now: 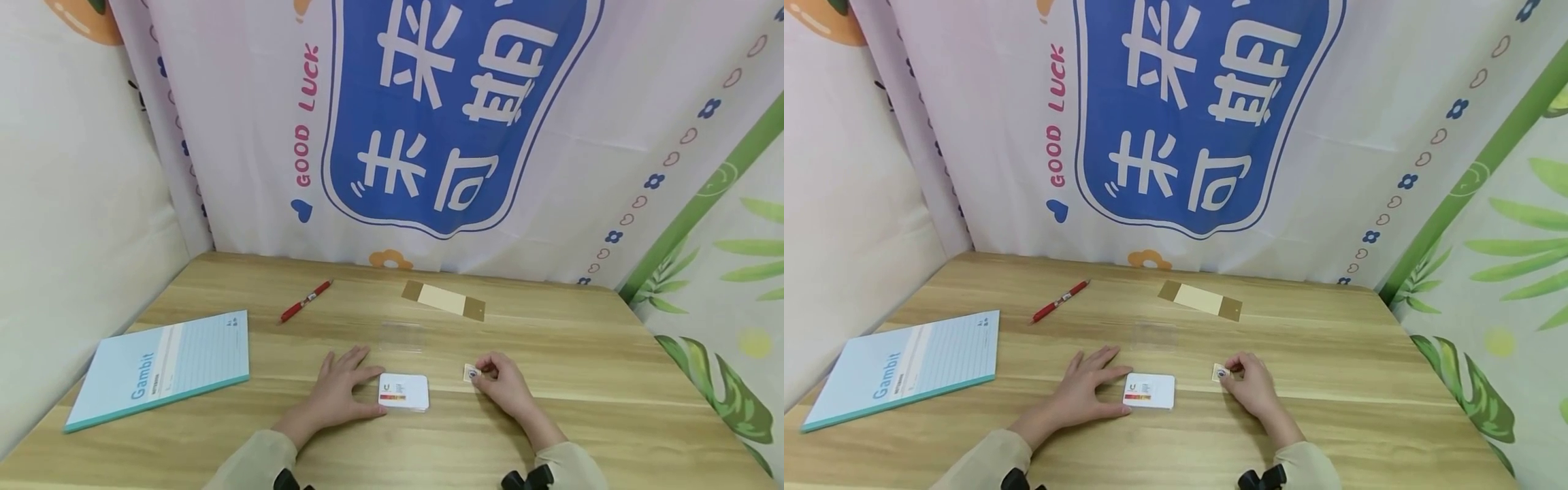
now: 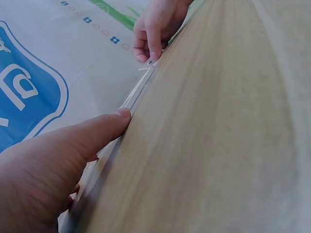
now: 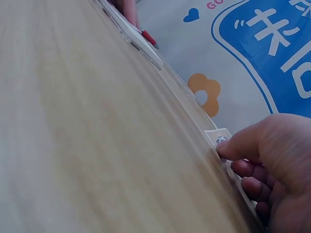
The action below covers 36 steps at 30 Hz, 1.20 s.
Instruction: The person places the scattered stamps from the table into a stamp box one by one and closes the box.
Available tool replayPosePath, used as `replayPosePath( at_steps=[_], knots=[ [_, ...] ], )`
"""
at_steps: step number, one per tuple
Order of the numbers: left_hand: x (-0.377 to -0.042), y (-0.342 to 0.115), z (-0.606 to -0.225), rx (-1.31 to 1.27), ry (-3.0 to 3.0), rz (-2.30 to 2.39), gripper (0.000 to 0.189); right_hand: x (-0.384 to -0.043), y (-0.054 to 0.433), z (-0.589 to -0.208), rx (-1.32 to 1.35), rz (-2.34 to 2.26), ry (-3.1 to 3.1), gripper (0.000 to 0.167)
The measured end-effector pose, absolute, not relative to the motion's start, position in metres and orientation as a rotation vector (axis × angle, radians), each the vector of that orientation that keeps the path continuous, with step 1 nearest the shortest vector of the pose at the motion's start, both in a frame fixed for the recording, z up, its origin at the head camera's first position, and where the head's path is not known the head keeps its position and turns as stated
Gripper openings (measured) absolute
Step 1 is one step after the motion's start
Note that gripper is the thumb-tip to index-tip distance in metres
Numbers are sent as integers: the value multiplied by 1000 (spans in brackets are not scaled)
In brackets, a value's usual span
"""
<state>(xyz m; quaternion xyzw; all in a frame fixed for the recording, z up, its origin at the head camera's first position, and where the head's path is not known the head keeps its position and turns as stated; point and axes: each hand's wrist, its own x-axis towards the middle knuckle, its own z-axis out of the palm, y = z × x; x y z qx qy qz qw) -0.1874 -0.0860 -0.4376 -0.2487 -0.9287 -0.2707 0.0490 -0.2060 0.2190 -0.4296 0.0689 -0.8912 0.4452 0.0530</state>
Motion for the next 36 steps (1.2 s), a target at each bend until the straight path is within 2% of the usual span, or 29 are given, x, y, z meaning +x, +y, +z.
replayPosePath(
  at_steps=[17,24,36],
  knots=[
    [-187,-86,-436,-760,-2829,-826,66,-207,214,-430,173,1472,-2604,15],
    [-186,-85,-434,-761,-2841,-835,65,-203,187,-417,134,1685,-2506,10],
    [-186,-85,-433,-751,-2842,-819,64,-189,145,-416,333,1778,-2534,5]
  ],
)
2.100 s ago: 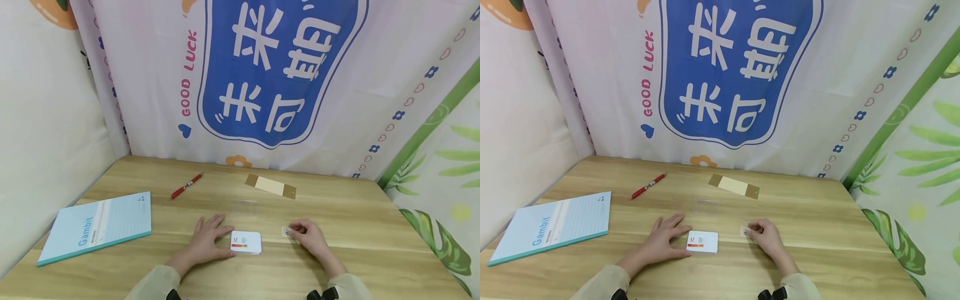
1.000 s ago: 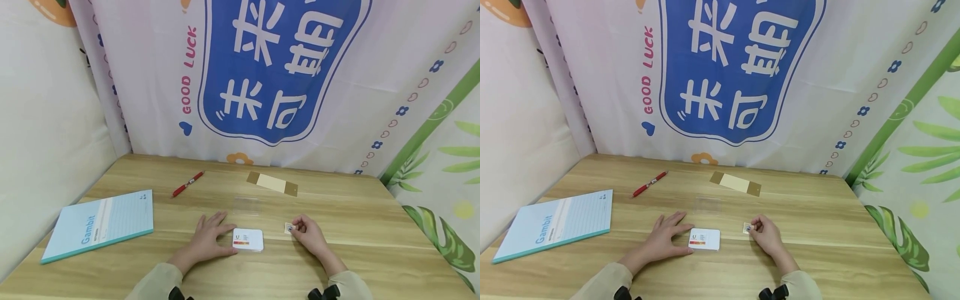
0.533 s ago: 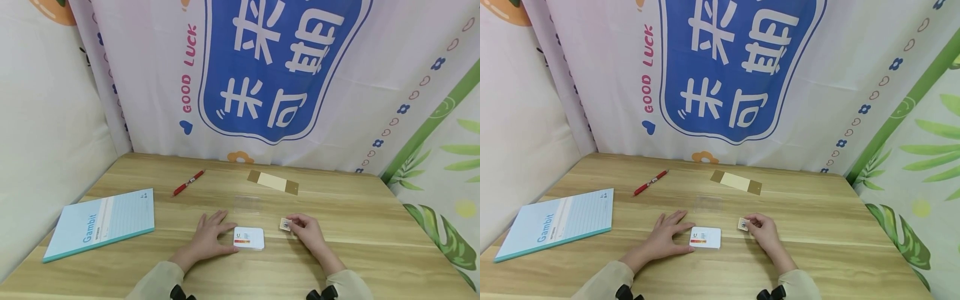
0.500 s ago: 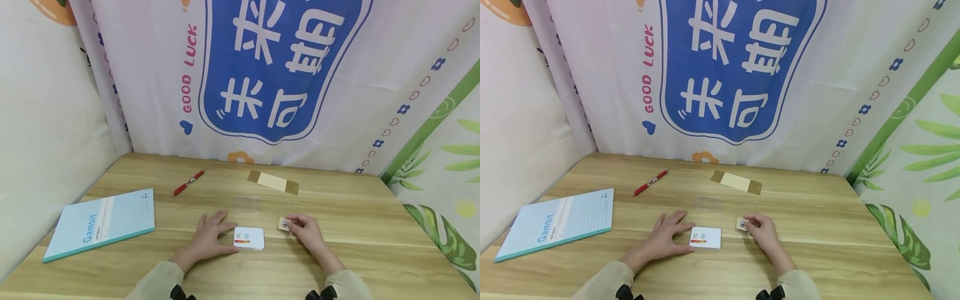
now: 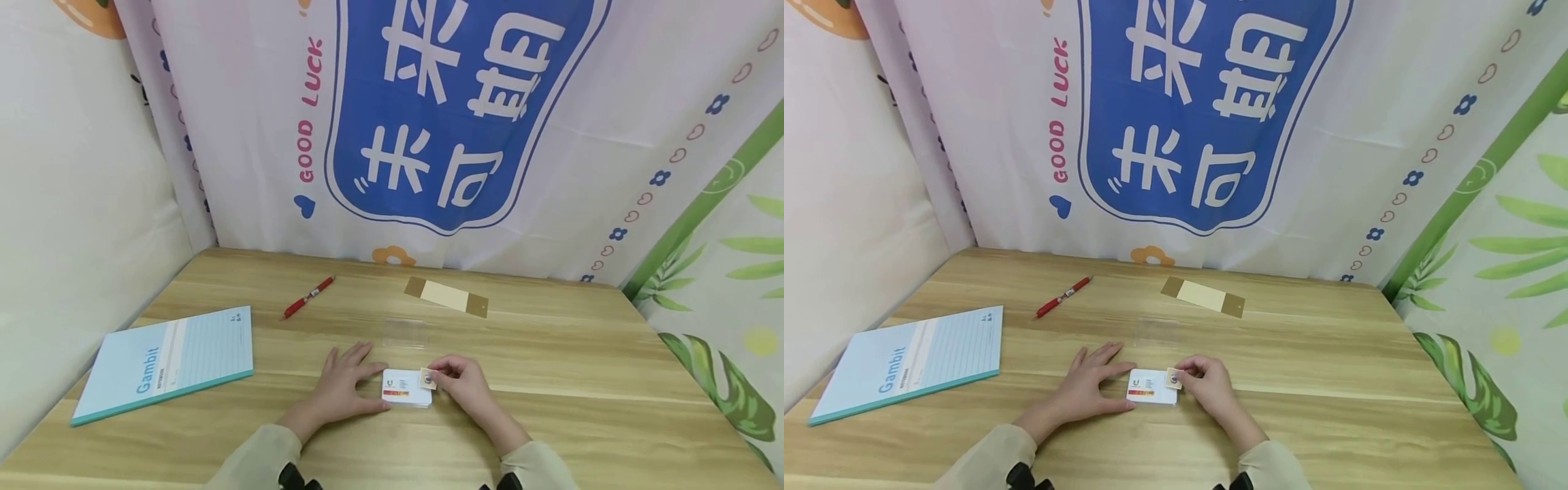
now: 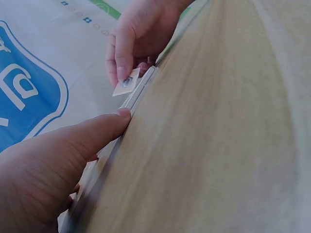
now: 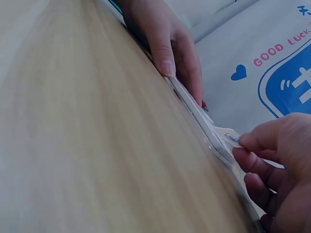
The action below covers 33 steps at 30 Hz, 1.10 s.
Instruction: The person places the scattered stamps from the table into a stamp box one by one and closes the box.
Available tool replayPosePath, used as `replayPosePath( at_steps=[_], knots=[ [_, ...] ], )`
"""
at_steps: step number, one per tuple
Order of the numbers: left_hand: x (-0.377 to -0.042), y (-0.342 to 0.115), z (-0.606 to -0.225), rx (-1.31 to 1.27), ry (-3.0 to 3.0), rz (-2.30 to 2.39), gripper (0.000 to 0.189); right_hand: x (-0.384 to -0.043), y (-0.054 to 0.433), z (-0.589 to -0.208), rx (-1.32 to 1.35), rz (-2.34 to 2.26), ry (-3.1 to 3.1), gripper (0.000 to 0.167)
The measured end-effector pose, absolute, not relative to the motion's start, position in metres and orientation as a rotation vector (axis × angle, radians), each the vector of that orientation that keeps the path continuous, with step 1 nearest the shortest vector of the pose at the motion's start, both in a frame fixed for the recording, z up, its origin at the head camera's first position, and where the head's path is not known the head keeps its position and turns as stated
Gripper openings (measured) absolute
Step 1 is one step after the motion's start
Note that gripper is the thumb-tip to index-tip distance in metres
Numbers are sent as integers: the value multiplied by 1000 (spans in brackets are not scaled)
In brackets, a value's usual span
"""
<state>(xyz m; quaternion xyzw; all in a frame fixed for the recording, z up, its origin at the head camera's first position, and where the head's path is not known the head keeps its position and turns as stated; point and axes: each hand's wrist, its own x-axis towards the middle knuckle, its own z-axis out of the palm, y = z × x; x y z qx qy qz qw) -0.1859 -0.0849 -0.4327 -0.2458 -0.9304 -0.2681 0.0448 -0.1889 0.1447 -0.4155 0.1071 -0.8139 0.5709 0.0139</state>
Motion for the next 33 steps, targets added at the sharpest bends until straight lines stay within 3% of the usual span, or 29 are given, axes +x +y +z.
replayPosePath(
  at_steps=[14,25,33],
  knots=[
    [-188,-84,-432,-752,-2843,-811,64,-174,131,-394,420,1598,-2640,5],
    [-188,-83,-432,-757,-2851,-812,64,-191,141,-428,446,1500,-2679,5],
    [-188,-85,-433,-744,-2847,-849,71,-195,145,-428,337,1673,-2606,7]
  ],
)
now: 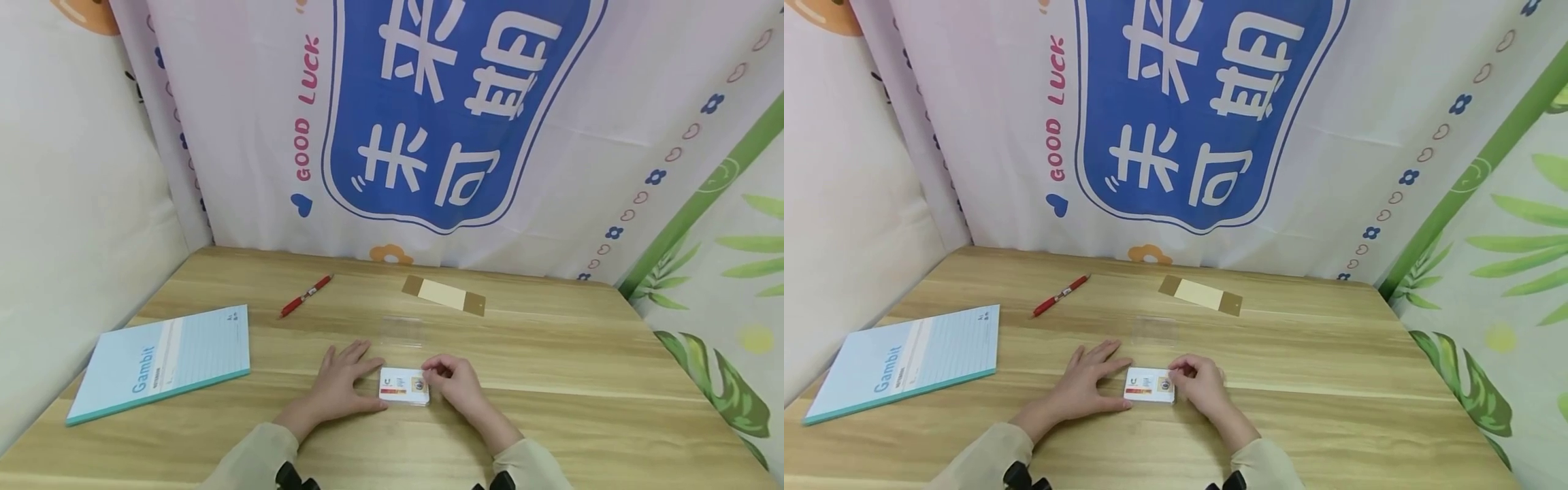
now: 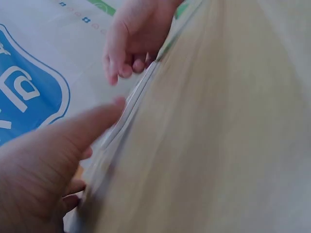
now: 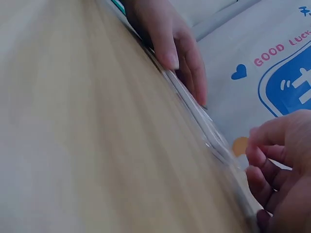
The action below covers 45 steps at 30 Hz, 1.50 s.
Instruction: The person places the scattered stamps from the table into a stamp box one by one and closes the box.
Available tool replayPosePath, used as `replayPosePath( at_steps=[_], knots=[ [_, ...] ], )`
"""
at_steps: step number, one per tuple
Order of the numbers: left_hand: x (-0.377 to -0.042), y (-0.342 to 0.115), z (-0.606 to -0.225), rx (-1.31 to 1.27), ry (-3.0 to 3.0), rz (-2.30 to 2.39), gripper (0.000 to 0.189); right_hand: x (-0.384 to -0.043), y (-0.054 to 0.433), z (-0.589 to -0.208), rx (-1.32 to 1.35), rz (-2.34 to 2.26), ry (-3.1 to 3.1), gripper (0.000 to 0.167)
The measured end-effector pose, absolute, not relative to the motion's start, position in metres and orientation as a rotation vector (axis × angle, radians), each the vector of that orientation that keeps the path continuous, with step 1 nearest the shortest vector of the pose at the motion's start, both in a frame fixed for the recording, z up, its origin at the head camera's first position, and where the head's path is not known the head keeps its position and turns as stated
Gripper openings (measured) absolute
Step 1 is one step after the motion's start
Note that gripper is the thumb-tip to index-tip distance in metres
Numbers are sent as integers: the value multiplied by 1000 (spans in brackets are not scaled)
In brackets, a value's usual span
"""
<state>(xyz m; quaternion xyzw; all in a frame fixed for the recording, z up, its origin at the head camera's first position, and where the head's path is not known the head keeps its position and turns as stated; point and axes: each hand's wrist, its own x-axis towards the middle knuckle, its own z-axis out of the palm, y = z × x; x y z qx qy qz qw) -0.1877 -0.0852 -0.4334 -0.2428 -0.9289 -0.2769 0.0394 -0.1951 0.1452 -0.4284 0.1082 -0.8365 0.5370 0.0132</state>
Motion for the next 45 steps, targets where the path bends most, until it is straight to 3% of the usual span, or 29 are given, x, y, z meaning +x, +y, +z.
replayPosePath(
  at_steps=[5,14,23,35,45],
  knots=[
    [-194,-90,-430,-687,-2825,-1009,77,-203,153,-417,248,1782,-2534,14],
    [-239,-91,-420,-540,-2808,-1051,64,-238,162,-411,418,1536,-2671,46],
    [-269,-84,-423,-468,-2977,-891,74,-262,156,-417,490,1103,-2913,67],
    [-273,-81,-426,-458,-3044,-835,67,-270,148,-422,485,824,-3006,62],
    [-257,-82,-422,-479,-2984,-926,65,-253,147,-417,465,1165,-2874,64]
  ],
)
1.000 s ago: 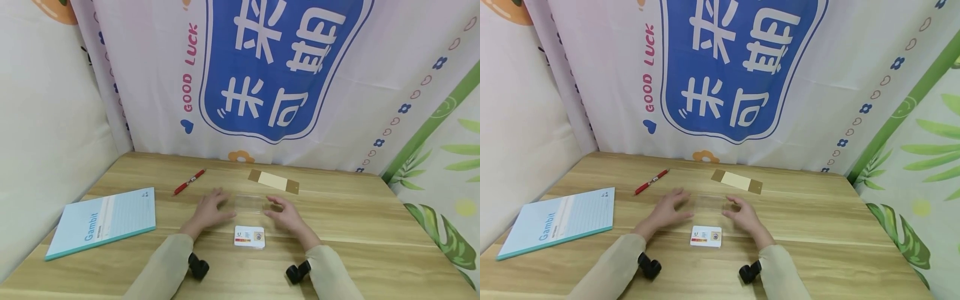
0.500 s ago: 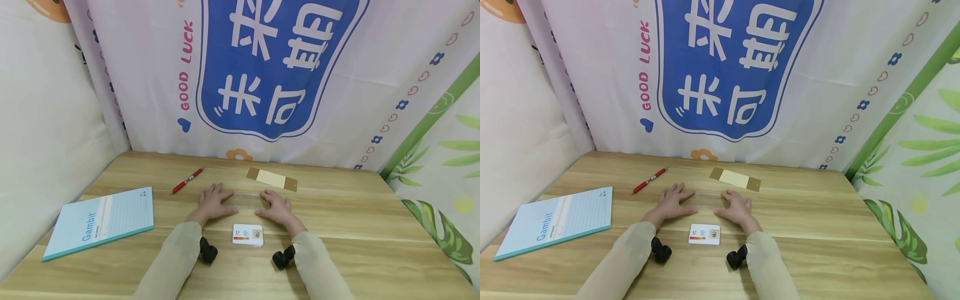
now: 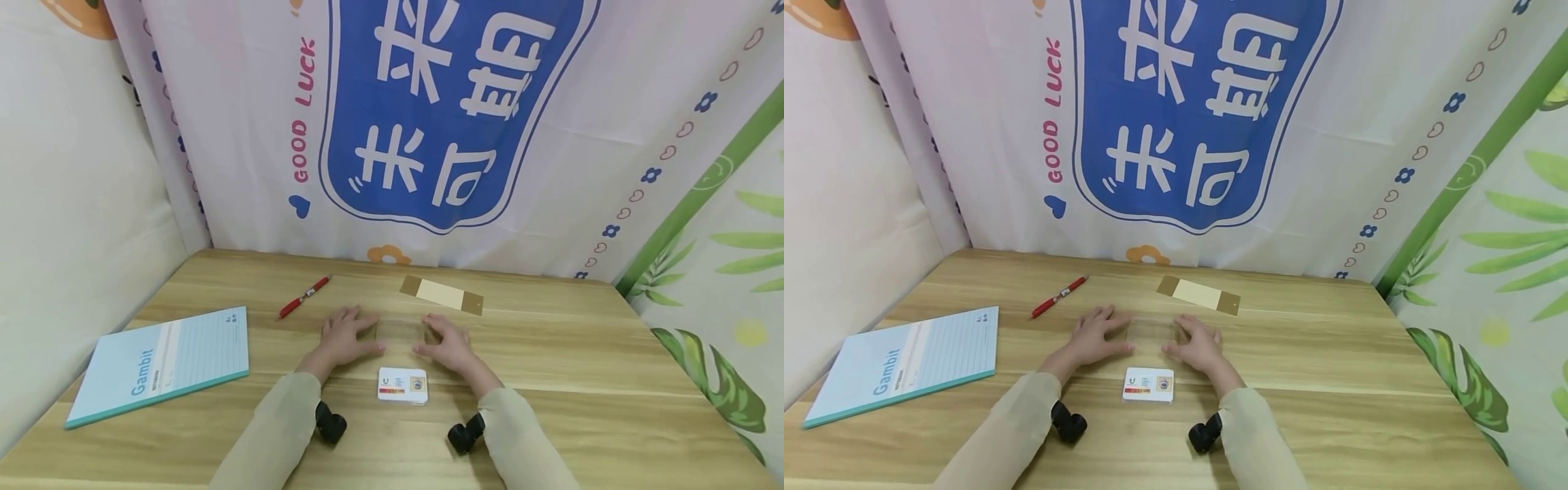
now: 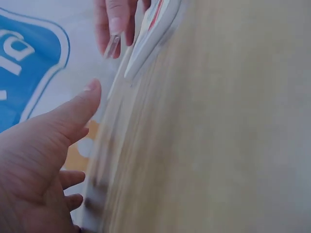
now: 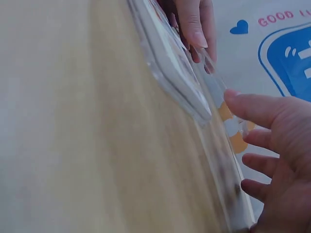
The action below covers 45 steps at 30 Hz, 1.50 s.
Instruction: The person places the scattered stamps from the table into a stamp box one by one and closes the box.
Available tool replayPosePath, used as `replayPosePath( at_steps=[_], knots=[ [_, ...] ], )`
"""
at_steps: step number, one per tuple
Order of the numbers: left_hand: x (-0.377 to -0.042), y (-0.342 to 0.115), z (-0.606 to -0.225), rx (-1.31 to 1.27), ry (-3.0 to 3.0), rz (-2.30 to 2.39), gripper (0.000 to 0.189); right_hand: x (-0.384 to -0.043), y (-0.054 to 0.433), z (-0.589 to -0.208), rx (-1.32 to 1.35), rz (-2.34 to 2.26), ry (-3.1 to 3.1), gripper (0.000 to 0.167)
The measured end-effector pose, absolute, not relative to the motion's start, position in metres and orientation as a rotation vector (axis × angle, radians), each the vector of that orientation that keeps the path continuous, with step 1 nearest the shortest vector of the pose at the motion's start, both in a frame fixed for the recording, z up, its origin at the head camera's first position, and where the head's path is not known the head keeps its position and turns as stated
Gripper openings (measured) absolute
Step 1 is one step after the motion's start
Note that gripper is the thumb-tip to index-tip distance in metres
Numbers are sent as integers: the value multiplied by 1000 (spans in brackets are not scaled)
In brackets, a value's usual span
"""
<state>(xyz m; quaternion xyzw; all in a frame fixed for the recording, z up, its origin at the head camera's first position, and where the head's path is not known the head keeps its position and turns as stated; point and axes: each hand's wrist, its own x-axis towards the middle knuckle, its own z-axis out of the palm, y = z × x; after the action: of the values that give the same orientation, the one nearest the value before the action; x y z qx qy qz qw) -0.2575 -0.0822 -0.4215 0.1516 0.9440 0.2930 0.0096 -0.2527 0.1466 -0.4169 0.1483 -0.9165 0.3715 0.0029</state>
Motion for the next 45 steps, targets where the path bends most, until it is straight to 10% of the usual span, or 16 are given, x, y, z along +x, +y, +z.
replayPosePath(
  at_steps=[20,45],
  knots=[
    [-185,-84,-421,605,2985,1050,67,-182,156,-421,587,1443,-2668,64],
    [-177,-81,-437,634,3072,917,68,-178,157,-432,677,1130,-2723,57]
  ],
)
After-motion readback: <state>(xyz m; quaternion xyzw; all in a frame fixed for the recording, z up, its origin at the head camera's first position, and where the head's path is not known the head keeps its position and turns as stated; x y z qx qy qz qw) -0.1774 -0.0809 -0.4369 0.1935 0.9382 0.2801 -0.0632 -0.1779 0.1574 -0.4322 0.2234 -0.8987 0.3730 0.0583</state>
